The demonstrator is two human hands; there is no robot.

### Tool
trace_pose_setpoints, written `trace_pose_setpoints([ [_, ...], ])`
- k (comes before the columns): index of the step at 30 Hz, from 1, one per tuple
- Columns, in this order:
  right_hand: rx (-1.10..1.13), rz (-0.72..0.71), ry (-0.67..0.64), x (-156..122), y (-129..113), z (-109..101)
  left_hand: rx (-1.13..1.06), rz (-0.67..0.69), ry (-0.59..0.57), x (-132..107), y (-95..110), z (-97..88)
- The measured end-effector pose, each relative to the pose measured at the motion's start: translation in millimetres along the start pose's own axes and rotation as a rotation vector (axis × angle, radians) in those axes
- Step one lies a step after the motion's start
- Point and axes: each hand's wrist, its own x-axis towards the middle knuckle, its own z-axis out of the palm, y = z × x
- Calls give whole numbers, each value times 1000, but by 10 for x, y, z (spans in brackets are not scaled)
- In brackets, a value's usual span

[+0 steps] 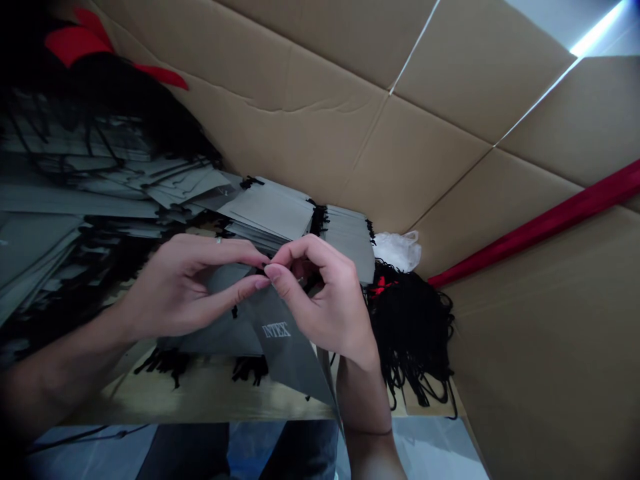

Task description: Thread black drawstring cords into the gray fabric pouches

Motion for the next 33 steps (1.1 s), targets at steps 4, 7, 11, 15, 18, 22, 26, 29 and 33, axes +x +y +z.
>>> trace_pose_setpoints([
  [4, 25, 4, -6, 3, 6, 14, -16, -9, -26, 11, 7, -14],
  [7, 33, 0, -8, 5, 11, 26, -45, -10, -57, 17, 10, -32],
  [11, 42, 6, -12, 4, 23, 29, -65, -62, -70, 27, 15, -52],
  [15, -4, -44, -7, -3, 40, 26, -61, -108, -116, 43, 32, -56],
  [18, -33, -54, -8, -11, 46, 22, -44, -101, -132, 45, 27, -55],
  [22, -14, -49, 45, -26, 47, 19, -134, -159, -145, 46, -32, -88],
  [26, -26, -48, 97, -37, 50, 16, -162, -222, -218, 81, -86, -169],
  [29, -31, -50, 102, -37, 67, -7, -168, -215, -252, 105, -94, -210],
  [33, -38, -90, -5, -30, 114, -61, -111, -179, -198, 88, -98, -195],
])
